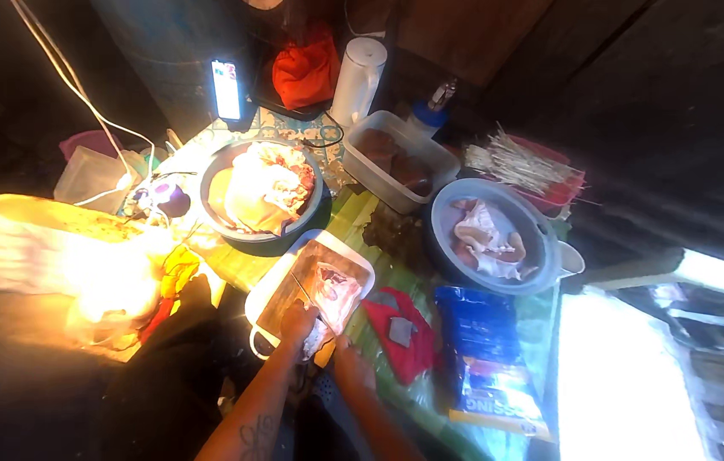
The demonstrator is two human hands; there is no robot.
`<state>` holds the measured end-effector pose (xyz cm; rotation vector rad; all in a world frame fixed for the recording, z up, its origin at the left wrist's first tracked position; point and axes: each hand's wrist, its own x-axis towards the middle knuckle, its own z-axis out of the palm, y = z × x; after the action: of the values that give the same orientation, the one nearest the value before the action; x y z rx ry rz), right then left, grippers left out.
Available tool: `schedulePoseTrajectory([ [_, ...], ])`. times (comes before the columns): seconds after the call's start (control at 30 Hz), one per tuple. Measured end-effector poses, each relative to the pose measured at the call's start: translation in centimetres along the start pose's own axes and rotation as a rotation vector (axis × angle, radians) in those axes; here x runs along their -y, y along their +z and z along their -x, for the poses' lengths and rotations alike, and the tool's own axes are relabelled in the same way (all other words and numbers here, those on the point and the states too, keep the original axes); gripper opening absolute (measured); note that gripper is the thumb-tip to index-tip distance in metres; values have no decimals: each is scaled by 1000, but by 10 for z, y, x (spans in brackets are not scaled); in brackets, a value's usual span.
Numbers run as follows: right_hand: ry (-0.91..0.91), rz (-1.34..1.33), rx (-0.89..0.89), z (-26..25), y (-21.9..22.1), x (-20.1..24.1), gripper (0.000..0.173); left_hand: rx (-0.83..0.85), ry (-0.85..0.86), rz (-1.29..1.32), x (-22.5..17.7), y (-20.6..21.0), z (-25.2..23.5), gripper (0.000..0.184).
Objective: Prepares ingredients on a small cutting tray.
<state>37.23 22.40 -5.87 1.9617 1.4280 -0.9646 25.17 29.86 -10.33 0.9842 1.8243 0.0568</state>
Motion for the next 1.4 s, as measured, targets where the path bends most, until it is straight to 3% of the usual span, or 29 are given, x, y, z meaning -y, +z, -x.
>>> schedulePoseTrajectory([
  [0.17,-37,-125,72,4,10,-19,44,-120,82,42,7,1,8,35],
  [0.3,-95,-116,71,-2,4,-20,45,-110,73,-147,7,11,45,93],
  [0.37,-97,-81,52,-3,6,-20,46,-100,78,-304,4,23,60,103],
  [0.47,-107,-65,39,-1,9,-22,46,-133,94,-218,9,33,62,85],
  [0.63,-153,-83,12,-3,9,-32,46,-120,-109,565,18,27,48,55],
  [0.73,-207,-105,1,-7,8,-32,44,-41,-182,797,19,20,48,30],
  [0.9,-167,-44,34,-12,9,-29,46,-86,-139,787,23,31,46,12],
  [1.03,-104,30,36,-2,25,-58,46,-78,-235,900,20,19,43,7],
  [1.13,-61,68,32,6,31,-73,43,-55,-207,904,23,17,44,4],
  [1.3,-76,37,14,-3,12,-29,44,-30,-113,729,26,19,50,13],
  [1.4,-110,66,24,-10,5,-17,43,-53,-138,800,28,9,50,10],
])
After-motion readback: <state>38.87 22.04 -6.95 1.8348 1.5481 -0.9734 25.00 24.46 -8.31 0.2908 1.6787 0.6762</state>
